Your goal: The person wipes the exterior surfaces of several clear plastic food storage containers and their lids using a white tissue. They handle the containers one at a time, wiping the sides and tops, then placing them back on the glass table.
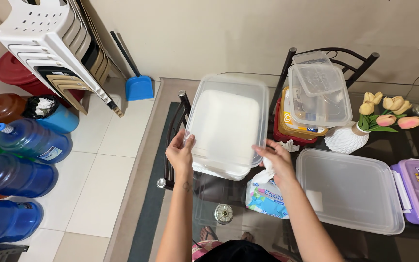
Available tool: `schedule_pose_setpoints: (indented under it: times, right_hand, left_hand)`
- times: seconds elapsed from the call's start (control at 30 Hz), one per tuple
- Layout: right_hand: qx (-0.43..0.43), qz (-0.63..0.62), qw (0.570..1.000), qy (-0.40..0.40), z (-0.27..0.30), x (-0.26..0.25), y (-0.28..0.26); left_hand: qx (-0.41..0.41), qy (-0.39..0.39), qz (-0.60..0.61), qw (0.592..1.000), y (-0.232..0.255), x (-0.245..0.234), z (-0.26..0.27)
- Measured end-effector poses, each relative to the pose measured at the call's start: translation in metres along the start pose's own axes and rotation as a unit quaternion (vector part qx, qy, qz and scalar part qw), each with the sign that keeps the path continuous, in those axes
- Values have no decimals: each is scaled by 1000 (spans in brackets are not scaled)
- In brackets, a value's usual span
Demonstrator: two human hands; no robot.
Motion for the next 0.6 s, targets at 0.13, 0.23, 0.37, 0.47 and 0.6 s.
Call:
schedule_pose_setpoints:
  times: [0.13, 0.23, 0.37, 0.47, 0.6]
  right_hand:
    - [-98, -39, 994, -36, 21, 11, -51]
    - [-155, -39, 986, -48, 43, 21, -90]
    - [-256, 51, 964, -45, 79, 33, -130]
    - [-322, 267, 908, 31, 106, 30, -140]
    - [-526, 437, 729, 0, 146, 43, -150]
  left_hand:
    - [-51, -31, 56, 997, -14, 8, 4]
    - [-62, -62, 93, 992, -19, 26, 10]
    - [4, -153, 69, 986, 10, 57, 19]
    - [-112, -177, 164, 964, 23, 58, 21]
    - [-160, -388, 472, 775, 84, 38, 29]
Point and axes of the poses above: each hand's wrist, its own z-axis away from the middle knuckle, its own x-axis out of the palm, y = z × x, the point moved 9 cm from there along -z, towards the middle knuckle, and after that the axes turned 4 degrees about -z, right-handed, at the moved point
